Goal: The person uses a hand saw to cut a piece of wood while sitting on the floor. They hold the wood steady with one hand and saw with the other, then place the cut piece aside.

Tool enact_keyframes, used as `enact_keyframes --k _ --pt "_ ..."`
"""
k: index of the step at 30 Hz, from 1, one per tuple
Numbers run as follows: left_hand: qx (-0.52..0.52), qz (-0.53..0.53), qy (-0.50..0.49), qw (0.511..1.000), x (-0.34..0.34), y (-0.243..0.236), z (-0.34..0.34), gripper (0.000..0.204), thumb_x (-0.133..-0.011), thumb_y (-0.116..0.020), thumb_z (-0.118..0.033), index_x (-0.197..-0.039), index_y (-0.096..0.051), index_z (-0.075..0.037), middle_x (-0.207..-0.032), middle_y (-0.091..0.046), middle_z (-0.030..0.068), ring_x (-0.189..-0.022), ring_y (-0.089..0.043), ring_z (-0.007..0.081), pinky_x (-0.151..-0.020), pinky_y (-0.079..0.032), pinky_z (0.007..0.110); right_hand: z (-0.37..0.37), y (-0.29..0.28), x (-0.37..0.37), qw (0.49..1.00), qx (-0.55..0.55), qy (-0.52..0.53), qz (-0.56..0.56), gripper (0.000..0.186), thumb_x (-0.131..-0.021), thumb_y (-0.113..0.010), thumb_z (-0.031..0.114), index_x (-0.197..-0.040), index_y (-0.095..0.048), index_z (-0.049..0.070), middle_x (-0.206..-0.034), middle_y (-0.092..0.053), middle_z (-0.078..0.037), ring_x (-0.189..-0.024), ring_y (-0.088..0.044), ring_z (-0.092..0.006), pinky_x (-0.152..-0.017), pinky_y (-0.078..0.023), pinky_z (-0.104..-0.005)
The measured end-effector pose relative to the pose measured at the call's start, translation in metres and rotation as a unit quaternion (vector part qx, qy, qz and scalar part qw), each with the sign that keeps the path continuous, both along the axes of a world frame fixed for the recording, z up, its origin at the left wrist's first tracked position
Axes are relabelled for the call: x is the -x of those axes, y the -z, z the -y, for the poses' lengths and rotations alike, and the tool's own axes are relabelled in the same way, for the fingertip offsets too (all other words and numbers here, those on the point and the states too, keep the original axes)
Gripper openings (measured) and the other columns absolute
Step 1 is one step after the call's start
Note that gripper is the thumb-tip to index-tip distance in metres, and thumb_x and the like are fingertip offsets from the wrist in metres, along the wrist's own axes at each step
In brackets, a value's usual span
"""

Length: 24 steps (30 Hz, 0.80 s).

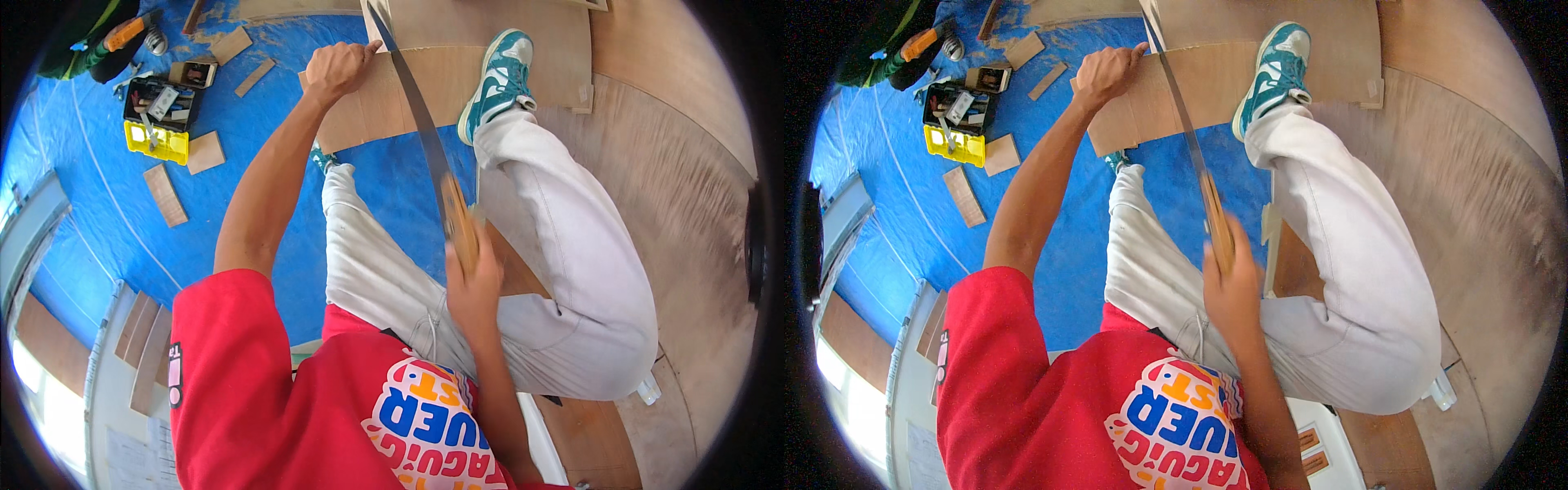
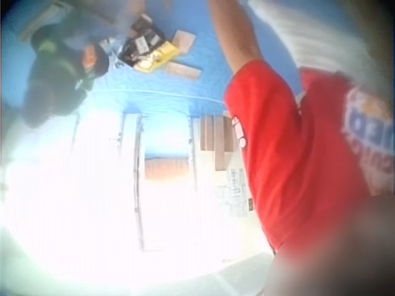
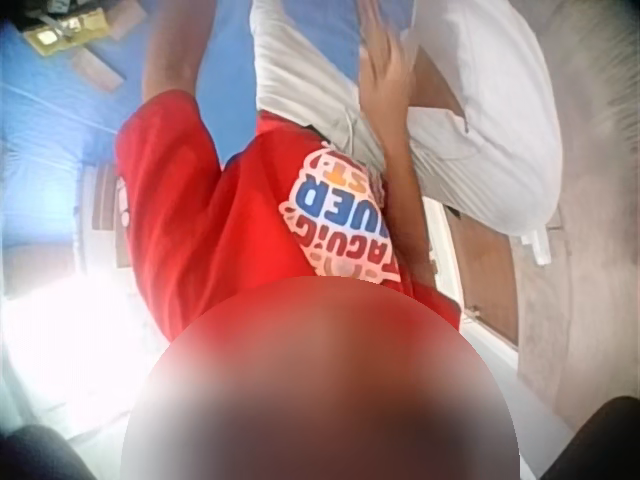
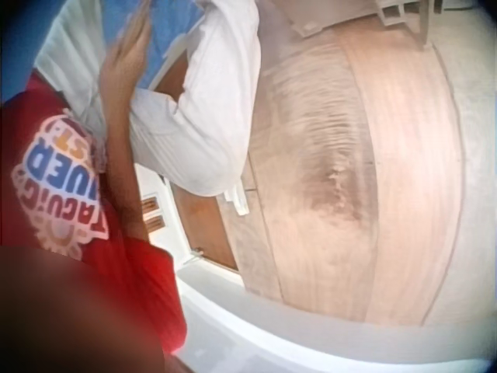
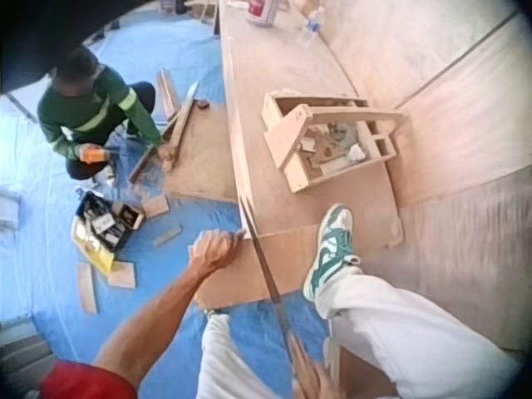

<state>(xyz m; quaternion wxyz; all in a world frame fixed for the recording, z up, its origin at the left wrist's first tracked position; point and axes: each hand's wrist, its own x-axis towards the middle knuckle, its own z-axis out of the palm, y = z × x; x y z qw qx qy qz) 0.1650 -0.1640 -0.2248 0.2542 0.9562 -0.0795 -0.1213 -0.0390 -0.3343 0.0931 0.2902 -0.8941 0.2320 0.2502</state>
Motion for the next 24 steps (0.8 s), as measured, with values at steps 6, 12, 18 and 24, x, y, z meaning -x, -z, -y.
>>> enact_keyframes --k 6,12,18,24 --pt "0.001 -0.028 -0.003 1.000 0.001 -0.005 0.000 0.077 -0.111 -0.034 -0.054 -0.069 -0.072 -0.003 -0.070 -0.071 0.0212 -0.063 -0.070 0.0413 -0.061 -0.058 0.050 -0.010 0.022 -0.017 0.995 -0.033 -0.034 0.090 0.046 -0.100 -0.061 0.010 -0.144 -0.053 0.001 -0.117 -0.071 -0.026 -0.101 -0.071 -0.0455 -0.087 -0.056 -0.0487" --pt "-0.003 0.040 -0.030 0.999 0.005 0.003 0.001 0.071 -0.111 -0.037 -0.051 -0.071 -0.074 -0.005 -0.071 -0.071 0.0205 -0.066 -0.070 0.0402 -0.070 -0.057 0.052 -0.013 0.130 -0.097 0.989 -0.016 -0.062 0.136 0.043 -0.096 -0.062 0.008 -0.138 -0.055 -0.001 -0.114 -0.070 -0.031 -0.105 -0.066 -0.0518 -0.090 -0.053 -0.0545" --pt "-0.083 0.241 -0.266 0.930 0.045 -0.008 -0.010 0.061 -0.101 -0.054 -0.061 -0.098 -0.078 -0.004 -0.107 -0.076 0.0217 -0.095 -0.073 0.0421 -0.088 -0.055 0.052 -0.009 0.078 -0.053 0.989 -0.054 -0.035 0.135 0.046 -0.097 -0.064 0.008 -0.141 -0.055 0.000 -0.117 -0.070 -0.029 -0.106 -0.068 -0.0491 -0.090 -0.054 -0.0527" --pt "0.142 -0.155 -0.552 0.807 0.069 -0.019 -0.002 0.080 -0.080 -0.074 -0.076 -0.102 -0.076 0.000 -0.111 -0.075 0.0253 -0.104 -0.071 0.0438 -0.093 -0.054 0.052 0.008 -0.014 0.024 0.999 -0.027 -0.006 0.040 0.048 -0.099 -0.063 0.011 -0.145 -0.053 0.001 -0.117 -0.071 -0.026 -0.103 -0.071 -0.0438 -0.089 -0.055 -0.0468"
